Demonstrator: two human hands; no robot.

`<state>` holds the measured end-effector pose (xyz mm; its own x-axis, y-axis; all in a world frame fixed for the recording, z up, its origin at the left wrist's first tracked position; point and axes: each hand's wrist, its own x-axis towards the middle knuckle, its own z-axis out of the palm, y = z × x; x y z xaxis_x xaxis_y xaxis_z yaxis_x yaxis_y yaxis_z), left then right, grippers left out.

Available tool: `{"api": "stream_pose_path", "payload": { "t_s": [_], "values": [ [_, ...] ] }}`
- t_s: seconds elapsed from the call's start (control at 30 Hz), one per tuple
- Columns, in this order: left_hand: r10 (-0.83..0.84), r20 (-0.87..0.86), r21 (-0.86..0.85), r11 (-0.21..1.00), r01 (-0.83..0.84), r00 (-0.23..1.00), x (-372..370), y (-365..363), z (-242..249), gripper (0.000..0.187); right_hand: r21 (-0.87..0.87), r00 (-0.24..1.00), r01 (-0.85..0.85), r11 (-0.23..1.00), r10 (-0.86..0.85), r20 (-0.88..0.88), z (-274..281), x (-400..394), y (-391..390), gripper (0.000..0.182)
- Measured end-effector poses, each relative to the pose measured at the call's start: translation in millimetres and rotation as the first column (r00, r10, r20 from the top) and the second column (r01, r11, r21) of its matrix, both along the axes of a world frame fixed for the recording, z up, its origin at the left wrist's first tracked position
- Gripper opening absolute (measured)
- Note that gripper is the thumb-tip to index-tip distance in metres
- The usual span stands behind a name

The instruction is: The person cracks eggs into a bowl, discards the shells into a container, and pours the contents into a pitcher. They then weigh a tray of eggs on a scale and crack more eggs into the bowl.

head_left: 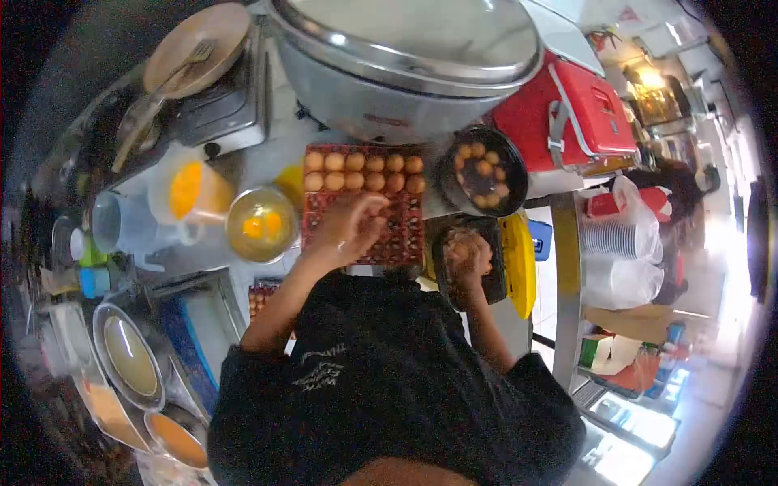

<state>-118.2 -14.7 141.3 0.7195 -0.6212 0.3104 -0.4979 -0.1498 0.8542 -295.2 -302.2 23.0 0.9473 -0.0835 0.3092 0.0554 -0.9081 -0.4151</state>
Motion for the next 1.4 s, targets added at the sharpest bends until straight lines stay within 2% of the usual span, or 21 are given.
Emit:
{"api": "stream_pose_path", "payload": {
  "t_s": [0.13,0.2,0.27,0.33,0.43,0.47,0.5,0.53,0.6,0.63,0.73,0.77,0.87,0.97,1.0,1.1,1.17,1.23,1.33,1.37,1.4],
  "values": [
    [-0.312,0.16,0.047,0.95,0.308,0.937,24.2,-144.6,-9.0,0.02,-0.127,0.762,0.618,0.776,-0.631,-0.147,-61.5,-168.2,-31.0,0.096],
    [-0.383,0.084,0.112,0.921,0.374,0.92,39.8,-231.7,-25.8,0.025,-0.138,0.581,0.731,0.668,-0.715,-0.388,-108.2,-256.7,-36.3,0.096],
    [-0.351,0.267,0.114,0.936,0.333,0.897,45.5,-307.7,-87.6,0.034,-0.091,0.417,0.871,0.482,-0.825,-0.38,-131.1,-300.1,-17.4,0.097],
    [-0.32,0.301,0.404,0.896,0.184,0.898,32.6,-358.9,-139.3,0.042,-0.035,0.277,0.936,0.35,-0.796,-0.537,-132.9,-309.1,-9.5,0.1],
    [-0.524,0.253,0.863,0.502,0.055,0.813,26.5,-404.5,-130.6,0.05,0.015,0.491,0.829,0.559,-0.715,-0.497,-210.7,-336.6,-31.7,0.089],
    [-0.353,0.459,0.79,0.582,-0.193,0.816,27.8,-423.8,-198.9,0.05,0.007,0.59,0.746,0.665,-0.657,-0.469,-244.1,-346.7,-46.3,0.085],
    [-0.148,0.613,0.673,0.611,-0.416,0.776,28.4,-441.9,-262.9,0.052,0.147,0.426,0.887,0.438,-0.652,-0.627,-278.2,-353.3,-78.2,0.082],
    [-0.144,0.318,0.711,0.69,-0.135,0.937,18.6,-435.5,-233.4,0.047,0.214,0.27,0.963,0.166,-0.563,-0.781,-314.2,-356.7,-120.0,0.08],
    [-0.128,0.139,0.698,0.716,-0.006,0.982,13.2,-438.7,-218.9,0.047,0.452,0.703,0.692,0.563,-0.668,-0.243,-192.4,-280.4,-98.8,0.072],
    [-0.104,0.099,0.684,0.729,0.008,0.99,14.3,-442.5,-218.9,0.048,0.658,0.694,0.654,0.373,-0.643,-0.324,-138.9,-242.9,-106.6,0.065],
    [0.046,-0.014,0.615,0.788,-0.028,0.999,21.4,-449.1,-228.8,0.049,0.445,0.863,0.422,0.79,-0.5,0.069,-25.1,-160.0,-118.0,0.053],
    [0.11,-0.06,0.575,0.816,-0.056,0.992,23.6,-450.2,-229.6,0.05,0.483,0.826,0.491,0.725,-0.563,0.006,-58.7,-167.8,-143.6,0.052],
    [0.274,-0.249,0.398,0.904,-0.16,0.929,31.8,-456.8,-234.2,0.052,0.321,0.824,0.463,0.827,-0.534,0.189,2.7,-116.2,-140.6,0.044],
    [0.376,-0.463,0.117,0.924,-0.365,0.802,35.1,-466.6,-241.4,0.054,0.343,0.814,0.219,0.914,-0.364,0.452,20.6,-75.7,-151.0,0.043],
    [0.432,-0.483,0.051,0.883,-0.468,0.762,34.2,-472.1,-248.0,0.054,0.565,0.842,0.106,0.818,-0.376,0.386,24.2,-62.4,-155.6,0.043],
    [-0.155,-0.556,-0.149,0.985,0.086,0.816,37.6,-429.3,-181.8,0.051,0.802,0.914,0.012,0.598,-0.332,0.233,25.8,-7.9,-175.3,0.045],
    [-0.205,-0.576,-0.08,0.978,0.195,0.792,35.1,-408.1,-144.5,0.048,0.419,0.942,0.06,0.906,-0.191,0.277,41.2,33.3,-167.5,0.049],
    [-0.118,-0.59,0.078,0.976,0.202,0.799,29.3,-401.8,-122.8,0.044,0.394,0.981,-0.072,0.916,-0.007,0.195,71.6,69.1,-136.1,0.051],
    [-0.021,-0.674,0.176,0.966,0.188,0.738,20.2,-388.9,-111.1,0.039,0.975,0.981,0.179,0.129,0.048,-0.186,58.9,108.9,-133.6,0.039],
    [-0.006,-0.754,0.131,0.979,0.159,0.657,22.5,-382.0,-116.5,0.037,0.983,0.976,0.177,0.056,0.121,-0.182,63.5,106.0,-130.5,0.039],
    [-0.083,-0.784,-0.018,0.994,0.111,0.615,38.7,-409.0,-177.3,0.036,0.967,0.979,0.152,0.205,0.105,-0.176,61.4,104.7,-129.9,0.038]
  ]
}}
